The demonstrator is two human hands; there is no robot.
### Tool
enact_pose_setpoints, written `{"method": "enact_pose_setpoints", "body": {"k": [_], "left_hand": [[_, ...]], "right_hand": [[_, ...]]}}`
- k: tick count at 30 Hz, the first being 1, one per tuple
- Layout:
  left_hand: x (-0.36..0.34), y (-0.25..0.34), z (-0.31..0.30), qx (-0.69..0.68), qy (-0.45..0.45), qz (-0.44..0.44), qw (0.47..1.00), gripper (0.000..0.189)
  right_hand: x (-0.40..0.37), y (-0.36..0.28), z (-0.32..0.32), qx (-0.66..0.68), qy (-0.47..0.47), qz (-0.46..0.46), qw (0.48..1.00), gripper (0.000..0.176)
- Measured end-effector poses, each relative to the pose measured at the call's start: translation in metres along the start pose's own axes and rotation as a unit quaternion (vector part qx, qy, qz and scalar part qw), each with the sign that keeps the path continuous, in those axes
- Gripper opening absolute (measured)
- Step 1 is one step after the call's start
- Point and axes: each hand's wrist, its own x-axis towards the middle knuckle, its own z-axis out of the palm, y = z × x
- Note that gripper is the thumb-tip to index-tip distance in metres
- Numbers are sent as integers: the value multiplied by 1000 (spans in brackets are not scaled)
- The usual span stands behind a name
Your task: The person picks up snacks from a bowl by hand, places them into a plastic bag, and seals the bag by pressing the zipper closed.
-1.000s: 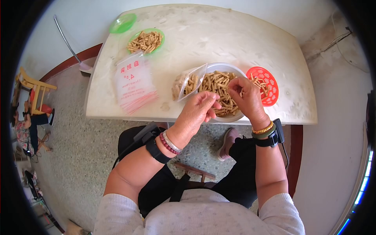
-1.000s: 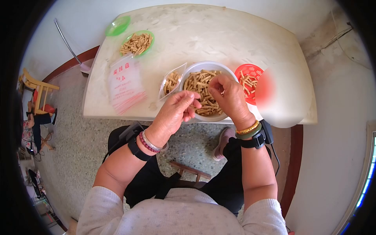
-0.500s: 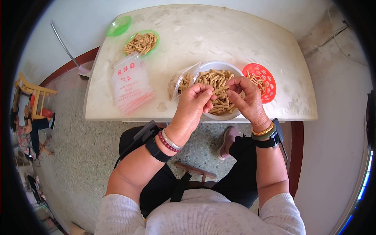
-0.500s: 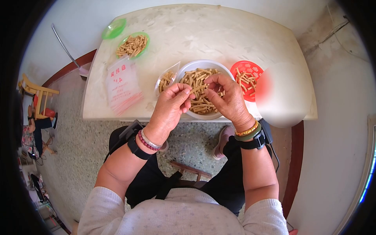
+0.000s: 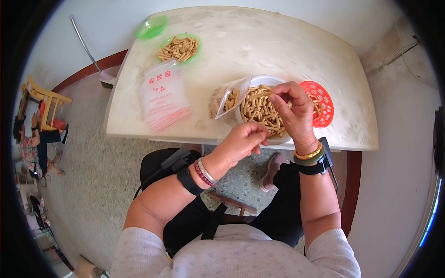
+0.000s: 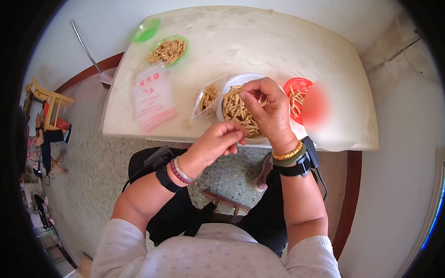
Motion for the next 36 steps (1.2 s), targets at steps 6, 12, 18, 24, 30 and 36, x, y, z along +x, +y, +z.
{"method": "enact_pose_setpoints", "body": {"k": [6, 12, 18, 24, 30, 36], "left_hand": [[-5, 3, -1, 75, -33, -19, 996, 15], [-2, -3, 3, 108, -102, -6, 989, 15], [-9, 0, 13, 243, -202, -3, 949, 16], [-10, -2, 13, 252, -213, -14, 944, 16], [-3, -2, 9, 230, -184, -16, 955, 17], [2, 5, -1, 1, -36, -9, 999, 32]], "right_hand": [[16, -4, 38, -109, -54, -5, 993, 13], [20, 24, 5, -114, 9, 106, 988, 14], [0, 36, -36, -323, -186, 129, 919, 13], [-14, 40, -33, -411, -189, 77, 888, 15], [-14, 41, -23, -465, -186, 66, 863, 9], [-9, 11, -32, -273, -87, 90, 954, 13]]}}
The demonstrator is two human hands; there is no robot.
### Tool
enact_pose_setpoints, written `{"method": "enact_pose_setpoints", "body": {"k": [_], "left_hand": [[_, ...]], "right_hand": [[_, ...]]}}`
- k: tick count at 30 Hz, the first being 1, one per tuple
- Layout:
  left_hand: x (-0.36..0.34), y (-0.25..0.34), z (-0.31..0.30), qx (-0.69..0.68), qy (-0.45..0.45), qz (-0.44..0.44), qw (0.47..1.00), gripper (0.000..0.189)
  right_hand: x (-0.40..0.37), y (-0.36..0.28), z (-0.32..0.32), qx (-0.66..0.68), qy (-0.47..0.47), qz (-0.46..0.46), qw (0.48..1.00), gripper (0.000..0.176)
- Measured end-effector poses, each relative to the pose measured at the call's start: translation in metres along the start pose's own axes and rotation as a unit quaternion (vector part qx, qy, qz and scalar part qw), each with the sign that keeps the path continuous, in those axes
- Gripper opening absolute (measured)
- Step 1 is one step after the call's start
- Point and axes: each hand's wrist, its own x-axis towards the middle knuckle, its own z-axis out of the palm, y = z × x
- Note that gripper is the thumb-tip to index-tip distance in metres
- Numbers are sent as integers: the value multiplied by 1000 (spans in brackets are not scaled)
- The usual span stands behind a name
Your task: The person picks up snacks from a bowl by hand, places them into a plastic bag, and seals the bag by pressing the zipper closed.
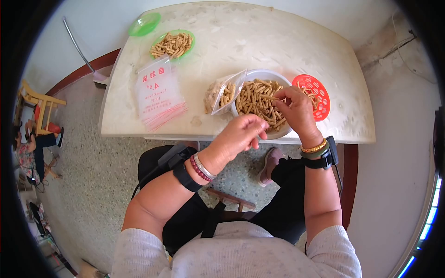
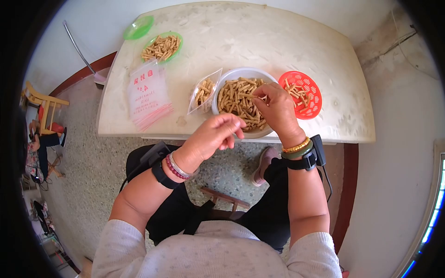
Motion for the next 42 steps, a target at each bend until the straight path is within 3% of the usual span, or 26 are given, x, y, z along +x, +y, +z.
{"method": "enact_pose_setpoints", "body": {"k": [3, 15, 18, 31, 35, 38, 42], "left_hand": [[5, 1, -7, -107, 59, 21, 992, 34], [10, 10, 1, -12, 73, 67, 995, 35], [9, 11, 4, -12, 92, 76, 993, 32], [0, 10, 0, -76, 109, 85, 988, 27], [-11, 11, -7, -120, 66, 56, 989, 26], [-15, 3, -7, 39, 0, 14, 999, 21], [-16, 0, -5, 82, -13, 12, 996, 18]], "right_hand": [[-3, -5, -10, 9, 18, -46, 999, 15], [-13, -8, -11, 86, -23, -155, 984, 18], [-17, -15, -16, 101, -37, -82, 991, 20], [-6, -19, -7, 90, -22, -77, 993, 15], [5, -32, 3, 140, 42, -94, 985, 13], [15, -47, 9, 109, 51, -126, 985, 12], [26, -61, 29, 75, 19, -172, 982, 10]]}}
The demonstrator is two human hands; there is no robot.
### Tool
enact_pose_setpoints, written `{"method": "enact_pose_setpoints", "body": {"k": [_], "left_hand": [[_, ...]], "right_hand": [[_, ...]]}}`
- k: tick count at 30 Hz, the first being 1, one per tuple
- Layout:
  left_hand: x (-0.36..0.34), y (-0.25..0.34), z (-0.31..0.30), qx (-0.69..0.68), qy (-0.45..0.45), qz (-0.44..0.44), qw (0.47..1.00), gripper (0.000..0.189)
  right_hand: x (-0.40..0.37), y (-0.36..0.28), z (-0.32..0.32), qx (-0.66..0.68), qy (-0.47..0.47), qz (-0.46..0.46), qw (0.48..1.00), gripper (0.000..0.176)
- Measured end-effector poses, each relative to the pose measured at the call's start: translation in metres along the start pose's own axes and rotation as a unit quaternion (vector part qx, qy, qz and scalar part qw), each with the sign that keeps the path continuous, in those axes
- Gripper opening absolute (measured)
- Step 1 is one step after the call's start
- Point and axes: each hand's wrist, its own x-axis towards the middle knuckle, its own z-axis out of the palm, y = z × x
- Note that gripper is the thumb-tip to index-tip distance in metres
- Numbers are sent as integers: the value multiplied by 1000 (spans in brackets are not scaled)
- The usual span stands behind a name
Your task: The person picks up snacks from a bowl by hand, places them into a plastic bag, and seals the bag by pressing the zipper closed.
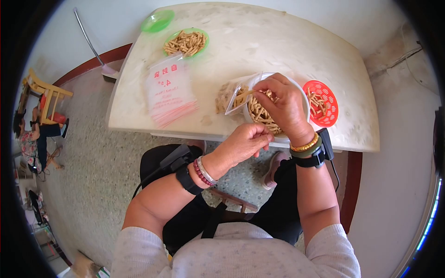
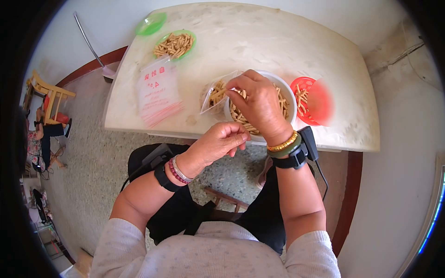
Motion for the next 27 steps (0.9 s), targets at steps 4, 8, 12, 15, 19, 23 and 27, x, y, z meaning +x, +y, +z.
{"method": "enact_pose_setpoints", "body": {"k": [4, 8, 12, 15, 19, 23, 27], "left_hand": [[3, 4, -2, 29, -4, -1, 1000, 17], [5, 6, 2, 24, -47, -9, 999, 16], [6, 5, 9, 62, -82, -14, 995, 16], [7, 6, 12, 77, -93, -12, 993, 17], [10, 1, 19, 84, -92, -12, 992, 16], [11, 3, 21, 101, -107, -33, 989, 16], [16, -5, 19, 102, -103, -37, 989, 16]], "right_hand": [[3, 5, 12, 19, 8, 17, 1000, 13], [-2, 35, -5, -17, 75, 107, 991, 16], [-17, 75, -41, -84, 45, 215, 972, 17], [-32, 97, -49, -165, 14, 228, 960, 17], [-41, 92, -42, -134, -6, 168, 977, 17], [-41, 95, -22, -148, -35, 89, 984, 20], [-38, 103, -8, -274, -77, 38, 958, 25]]}}
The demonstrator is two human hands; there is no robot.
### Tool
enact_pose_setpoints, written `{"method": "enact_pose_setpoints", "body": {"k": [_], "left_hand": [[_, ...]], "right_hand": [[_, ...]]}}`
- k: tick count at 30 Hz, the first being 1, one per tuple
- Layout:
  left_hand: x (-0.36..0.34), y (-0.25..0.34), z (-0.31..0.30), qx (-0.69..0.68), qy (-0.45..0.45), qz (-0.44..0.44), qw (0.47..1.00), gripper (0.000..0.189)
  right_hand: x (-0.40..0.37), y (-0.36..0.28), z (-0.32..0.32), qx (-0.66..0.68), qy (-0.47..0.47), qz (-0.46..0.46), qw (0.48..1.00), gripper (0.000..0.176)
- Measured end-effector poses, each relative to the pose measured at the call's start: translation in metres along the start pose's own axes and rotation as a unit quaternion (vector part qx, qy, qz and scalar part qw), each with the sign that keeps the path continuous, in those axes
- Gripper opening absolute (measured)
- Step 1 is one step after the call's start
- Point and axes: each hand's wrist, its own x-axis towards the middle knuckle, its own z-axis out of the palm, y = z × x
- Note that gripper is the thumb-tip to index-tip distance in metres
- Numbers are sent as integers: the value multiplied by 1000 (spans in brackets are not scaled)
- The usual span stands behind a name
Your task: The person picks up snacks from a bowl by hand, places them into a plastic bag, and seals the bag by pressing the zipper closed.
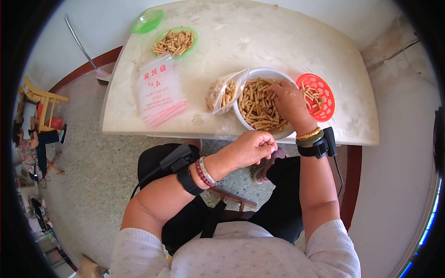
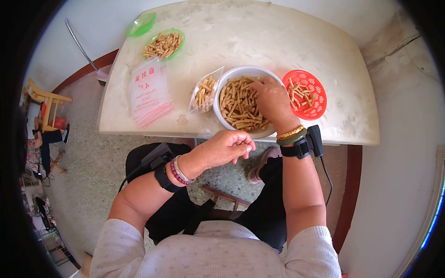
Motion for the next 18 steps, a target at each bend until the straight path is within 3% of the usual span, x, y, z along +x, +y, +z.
{"method": "enact_pose_setpoints", "body": {"k": [7, 11, 14, 18], "left_hand": [[3, 5, -8, -16, 8, 8, 1000, 16], [0, 7, -7, -43, 21, 24, 999, 15], [0, 8, -13, -32, 31, 21, 999, 15], [-1, 11, -20, -40, 90, 32, 995, 16]], "right_hand": [[2, -12, -11, -112, -67, 70, 989, 16], [0, -7, -6, -111, -57, 59, 990, 14], [1, -4, -2, -98, -15, 46, 994, 12], [2, 2, -8, 51, 11, 77, 996, 15]]}}
